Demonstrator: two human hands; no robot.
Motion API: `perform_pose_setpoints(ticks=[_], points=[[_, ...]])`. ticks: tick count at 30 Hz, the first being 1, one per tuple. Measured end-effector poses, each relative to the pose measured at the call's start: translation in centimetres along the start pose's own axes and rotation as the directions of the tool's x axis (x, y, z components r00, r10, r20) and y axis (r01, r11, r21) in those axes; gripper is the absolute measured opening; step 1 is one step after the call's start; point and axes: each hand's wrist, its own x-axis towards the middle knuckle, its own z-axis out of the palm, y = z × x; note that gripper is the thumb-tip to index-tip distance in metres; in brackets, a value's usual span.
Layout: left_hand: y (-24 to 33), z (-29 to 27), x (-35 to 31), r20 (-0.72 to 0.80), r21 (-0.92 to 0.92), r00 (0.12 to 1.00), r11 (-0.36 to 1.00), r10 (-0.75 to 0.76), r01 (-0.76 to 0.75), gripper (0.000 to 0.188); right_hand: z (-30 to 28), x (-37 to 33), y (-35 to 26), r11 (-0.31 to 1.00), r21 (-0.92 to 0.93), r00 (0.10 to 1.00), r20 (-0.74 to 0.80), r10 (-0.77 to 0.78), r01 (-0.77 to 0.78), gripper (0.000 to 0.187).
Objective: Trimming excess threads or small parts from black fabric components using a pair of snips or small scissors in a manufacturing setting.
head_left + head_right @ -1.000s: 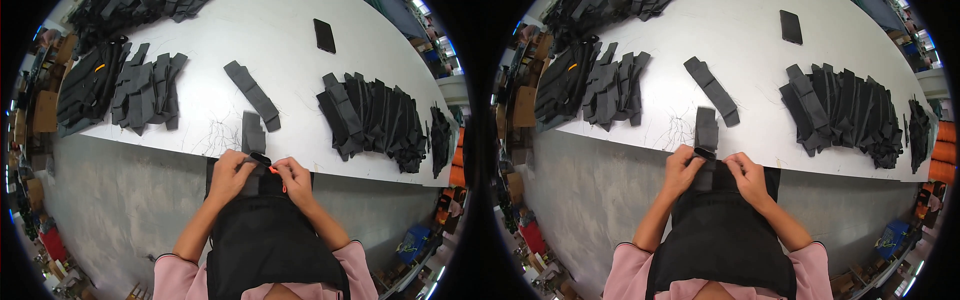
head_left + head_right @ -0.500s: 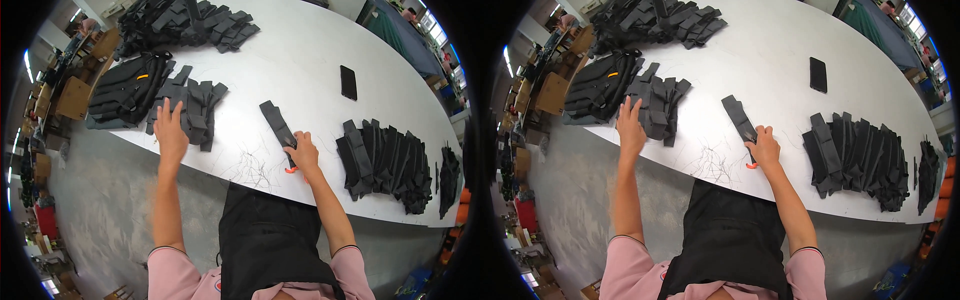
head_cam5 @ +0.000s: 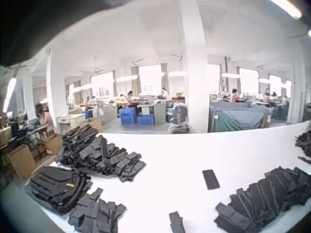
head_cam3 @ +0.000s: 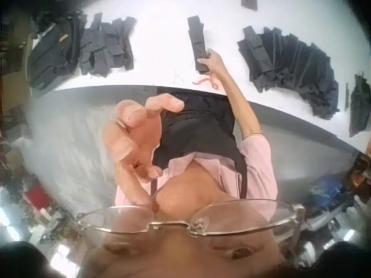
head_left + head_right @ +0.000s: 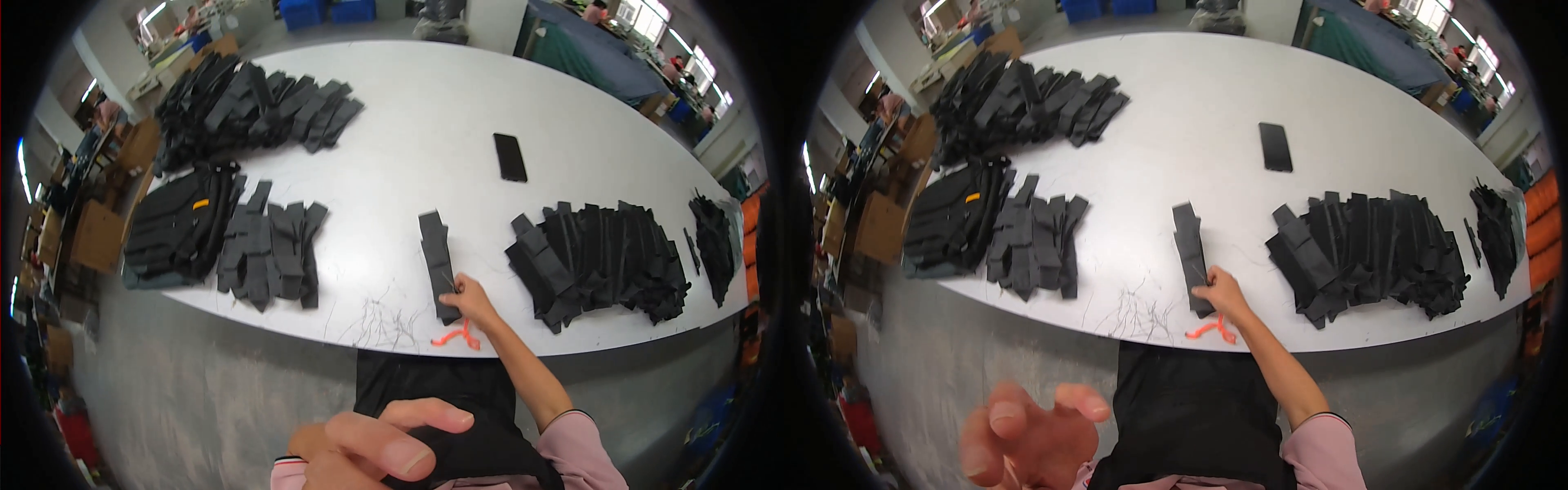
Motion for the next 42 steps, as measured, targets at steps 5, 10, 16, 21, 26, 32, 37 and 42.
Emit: perform_pose_setpoints(ticks=[5, 10, 16, 21, 26, 32, 37, 42], points=[[1.0, 3.7, 2.9, -0.243, -0.060, 0.962, 0.992, -0.123, 0.112, 0.021, -1.9, -4.5, -0.8, 0.896, 0.436, 0.985, 0.173, 0.012, -0.088, 0.036], [0.5, 5.1, 3.4, -0.225, -0.022, 0.974, 0.999, 0.018, -0.024, 0.014, -1.7, -7.7, -2.7, 0.821, 0.556, 0.970, 0.243, -0.009, -0.131, 0.044], [1.3, 5.9, 4.8, -0.258, -0.106, 0.965, 0.994, -0.044, 0.017, 0.013, -1.1, -9.5, -1.7, 0.849, 0.524, 0.979, 0.198, -0.038, -0.073, 0.023], [0.3, 0.4, 2.9, 0.057, -0.032, 0.998, 0.999, 0.009, -0.008, 0.019, 0.1, -10.8, -2.4, 0.859, 0.512, 0.981, 0.153, -0.120, 0.025, 0.024], [-11.4, -2.4, -7.5, -0.588, -0.054, 0.463, 0.604, -0.663, 0.795, 0.069, 0.5, -11.7, -2.6, 0.923, 0.356, 0.989, -0.043, -0.141, 0.147, 0.023], [-14.5, -2.1, -13.0, -0.425, -0.393, 0.269, 0.445, -0.864, 0.805, 0.057, 2.5, -14.1, -2.5, 0.944, 0.177, 0.960, -0.082, -0.266, 0.277, 0.026], [-15.6, -4.1, -13.7, -0.491, -0.401, 0.218, 0.441, -0.843, 0.803, 0.057, 0.7, -16.0, -3.4, 0.968, 0.250, 0.997, 0.074, -0.002, -0.017, 0.026], [-15.3, -2.9, -13.0, -0.371, -0.271, 0.329, 0.440, -0.868, 0.856, 0.076, -0.8, -12.6, -7.1, 0.949, 0.186, 0.961, -0.157, -0.228, 0.255, 0.027]])
